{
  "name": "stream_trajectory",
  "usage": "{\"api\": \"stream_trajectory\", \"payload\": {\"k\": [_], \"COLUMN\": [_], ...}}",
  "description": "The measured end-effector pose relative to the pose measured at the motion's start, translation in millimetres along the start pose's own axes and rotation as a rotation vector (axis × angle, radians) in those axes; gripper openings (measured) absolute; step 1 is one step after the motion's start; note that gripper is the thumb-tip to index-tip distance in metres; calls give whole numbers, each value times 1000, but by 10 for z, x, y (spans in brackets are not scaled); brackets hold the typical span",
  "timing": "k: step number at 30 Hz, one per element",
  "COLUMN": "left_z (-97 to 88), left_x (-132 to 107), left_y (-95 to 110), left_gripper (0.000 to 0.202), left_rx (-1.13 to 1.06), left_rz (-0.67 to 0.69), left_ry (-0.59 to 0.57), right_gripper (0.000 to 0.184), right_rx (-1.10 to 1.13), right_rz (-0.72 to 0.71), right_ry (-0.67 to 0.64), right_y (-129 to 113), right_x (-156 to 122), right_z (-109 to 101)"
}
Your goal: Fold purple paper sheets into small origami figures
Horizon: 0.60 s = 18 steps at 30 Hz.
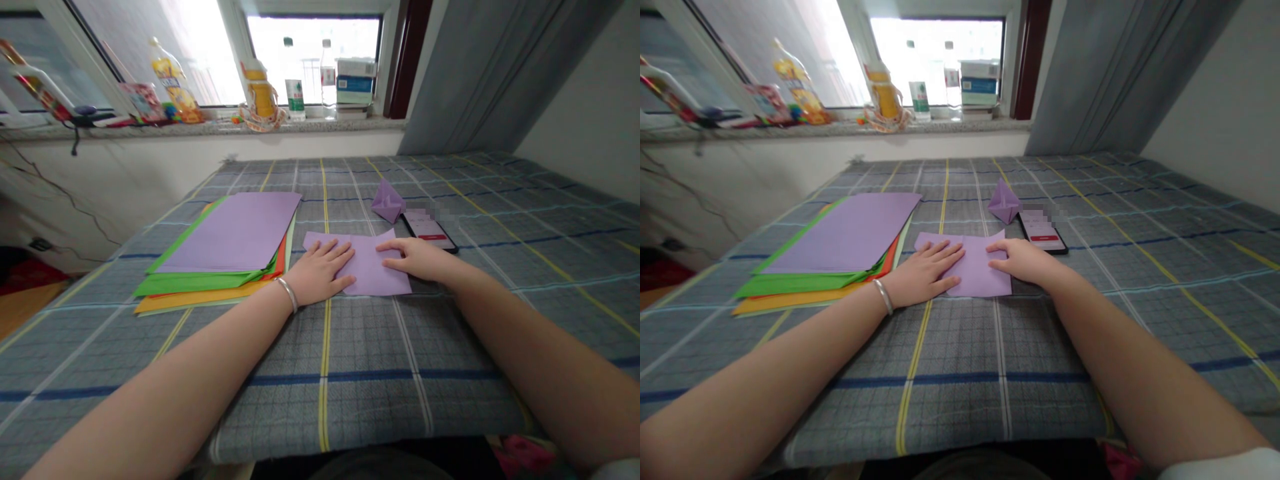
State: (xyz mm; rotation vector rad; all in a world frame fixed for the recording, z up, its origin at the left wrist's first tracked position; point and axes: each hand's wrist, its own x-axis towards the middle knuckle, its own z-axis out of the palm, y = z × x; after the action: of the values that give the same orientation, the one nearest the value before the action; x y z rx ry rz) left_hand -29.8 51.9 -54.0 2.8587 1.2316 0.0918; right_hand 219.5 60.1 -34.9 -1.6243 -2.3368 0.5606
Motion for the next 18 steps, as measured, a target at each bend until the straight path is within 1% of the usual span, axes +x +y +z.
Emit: {"api": "stream_trajectory", "payload": {"k": [4,6,8,11,14,16,18], "left_z": [-1,-12,-21,-20,-17,-30,-50], "left_x": [9,26,56,119,197,260,330], "left_y": [5,15,24,28,17,4,-7], "left_gripper": [61,59,58,59,61,63,64], "left_rx": [-1,1,12,42,53,38,19], "left_rz": [-15,-22,-26,-33,-55,-75,-98], "left_ry": [9,26,37,46,43,15,-36], "right_gripper": [47,56,60,57,55,54,52], "right_rx": [0,-4,-7,-7,-27,-44,-45], "right_rz": [-11,-11,-32,-64,-80,-96,-115], "right_ry": [-73,-120,-125,-103,-108,-120,-128], "right_y": [-6,-3,13,47,63,63,65], "right_x": [-58,-91,-110,-107,-91,-86,-85], "right_z": [-101,-157,-198,-221,-222,-221,-219]}}
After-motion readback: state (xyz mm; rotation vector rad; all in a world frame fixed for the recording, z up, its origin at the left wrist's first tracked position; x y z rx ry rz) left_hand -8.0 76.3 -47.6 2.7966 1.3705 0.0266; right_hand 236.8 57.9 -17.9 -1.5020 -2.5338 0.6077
